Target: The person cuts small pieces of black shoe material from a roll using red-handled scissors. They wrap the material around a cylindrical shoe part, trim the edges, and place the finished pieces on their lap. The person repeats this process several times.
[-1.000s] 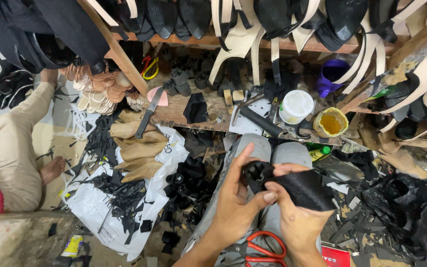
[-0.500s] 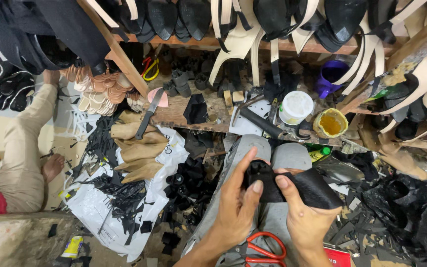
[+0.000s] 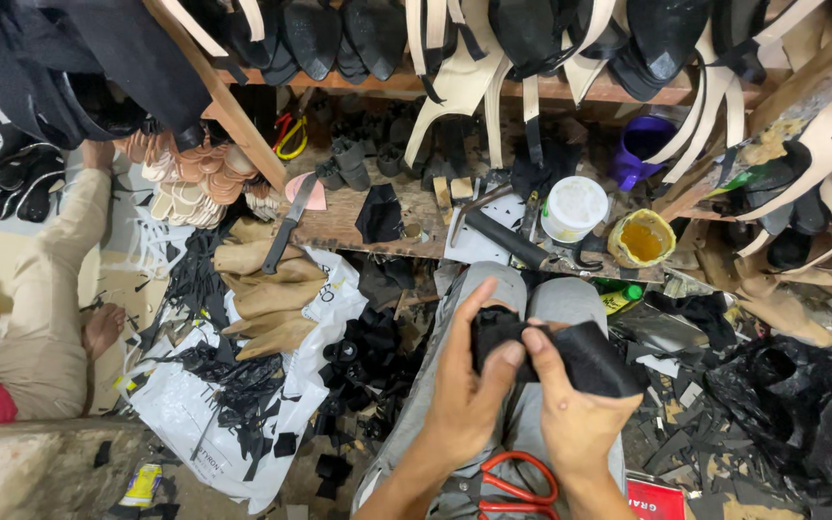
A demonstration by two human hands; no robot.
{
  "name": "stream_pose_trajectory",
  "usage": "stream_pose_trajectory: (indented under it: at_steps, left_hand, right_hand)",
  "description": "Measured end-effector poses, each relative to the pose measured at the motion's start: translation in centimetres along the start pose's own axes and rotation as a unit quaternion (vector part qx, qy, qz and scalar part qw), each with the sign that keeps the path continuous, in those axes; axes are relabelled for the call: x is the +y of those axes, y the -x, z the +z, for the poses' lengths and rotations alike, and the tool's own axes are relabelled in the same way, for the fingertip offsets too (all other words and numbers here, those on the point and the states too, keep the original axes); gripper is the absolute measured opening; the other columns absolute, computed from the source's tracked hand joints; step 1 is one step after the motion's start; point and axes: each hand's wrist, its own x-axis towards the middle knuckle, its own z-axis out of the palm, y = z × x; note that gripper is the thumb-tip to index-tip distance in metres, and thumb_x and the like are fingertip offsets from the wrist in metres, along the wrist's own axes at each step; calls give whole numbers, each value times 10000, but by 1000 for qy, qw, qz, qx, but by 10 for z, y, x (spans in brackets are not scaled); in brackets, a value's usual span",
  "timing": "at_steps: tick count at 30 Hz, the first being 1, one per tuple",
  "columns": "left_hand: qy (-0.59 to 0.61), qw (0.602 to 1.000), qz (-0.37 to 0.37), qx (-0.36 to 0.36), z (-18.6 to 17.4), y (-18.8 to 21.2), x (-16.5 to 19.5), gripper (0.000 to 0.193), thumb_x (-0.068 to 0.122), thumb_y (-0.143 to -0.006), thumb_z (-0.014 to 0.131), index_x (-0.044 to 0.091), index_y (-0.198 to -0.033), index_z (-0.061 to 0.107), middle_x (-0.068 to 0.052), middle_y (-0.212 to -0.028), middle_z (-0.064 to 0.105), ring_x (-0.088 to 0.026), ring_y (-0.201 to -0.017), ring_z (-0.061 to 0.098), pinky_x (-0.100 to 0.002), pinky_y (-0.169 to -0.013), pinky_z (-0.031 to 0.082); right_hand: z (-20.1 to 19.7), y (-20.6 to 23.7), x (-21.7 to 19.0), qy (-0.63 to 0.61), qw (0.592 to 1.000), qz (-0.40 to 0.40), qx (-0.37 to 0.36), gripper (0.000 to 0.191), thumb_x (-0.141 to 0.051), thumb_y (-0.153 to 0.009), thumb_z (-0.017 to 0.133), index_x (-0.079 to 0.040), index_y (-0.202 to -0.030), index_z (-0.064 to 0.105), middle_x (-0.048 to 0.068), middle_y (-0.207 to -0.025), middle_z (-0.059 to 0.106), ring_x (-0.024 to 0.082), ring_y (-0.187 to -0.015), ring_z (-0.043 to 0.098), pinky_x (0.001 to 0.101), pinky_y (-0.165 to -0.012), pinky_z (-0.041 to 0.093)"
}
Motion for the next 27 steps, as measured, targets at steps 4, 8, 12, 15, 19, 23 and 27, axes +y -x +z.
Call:
stream_pose_trajectory:
  at_steps: [4,8,12,15,19,23,27]
  left_hand:
    - [75,995,-61,-26,-1,-2,4,659,55,-1014,613,9,-1606,328,-60,-1189,581,-98,-1017,561,-243,-918,484]
    - [52,997,-60,-5,2,-5,-4,605,111,-1015,598,5,-1569,380,-49,-1148,583,-97,-955,553,-233,-862,483]
    - [78,995,-46,33,4,-3,-16,514,177,-1045,545,-12,-1517,469,-66,-1156,610,-99,-996,566,-241,-891,481]
    - [147,986,-49,56,8,-3,-25,443,201,-1071,508,-27,-1450,530,-94,-1127,663,-123,-1017,627,-257,-925,518]
    - [183,980,-43,67,9,-4,-27,438,207,-1079,499,-30,-1446,533,-110,-1145,690,-156,-1059,651,-279,-968,510]
    - [131,987,-91,-2,-5,-4,-15,550,227,-1073,473,20,-1581,431,-69,-1227,583,-129,-1108,528,-267,-1006,424]
    - [31,997,-55,-44,-9,-5,-4,612,207,-1038,523,32,-1588,320,-72,-1280,542,-147,-1156,537,-286,-1028,440]
  right_hand:
    - [-2,-4,1,3,999,-31,-15,119,-29,-903,781,44,-995,765,57,-902,760,83,-782,678,228,-747,542]
    - [0,-5,2,-5,999,-28,-23,128,-15,-898,778,49,-1007,764,62,-914,764,83,-792,680,230,-752,539]
    - [3,-4,2,-48,998,-11,-32,118,6,-903,766,57,-1009,756,78,-941,770,94,-817,691,240,-779,557]
    - [6,2,2,-25,995,-88,-43,100,32,-902,756,65,-995,743,97,-992,776,125,-894,730,252,-844,570]
    - [9,3,3,-57,993,-88,-49,101,54,-900,746,69,-1000,732,104,-1016,773,132,-917,731,260,-873,575]
    - [5,-3,3,-39,996,-72,-38,121,44,-904,744,67,-1023,743,94,-1006,773,120,-892,723,258,-854,574]
    - [0,-5,3,17,997,-62,-37,134,18,-902,764,49,-1032,776,81,-941,775,111,-824,715,248,-783,561]
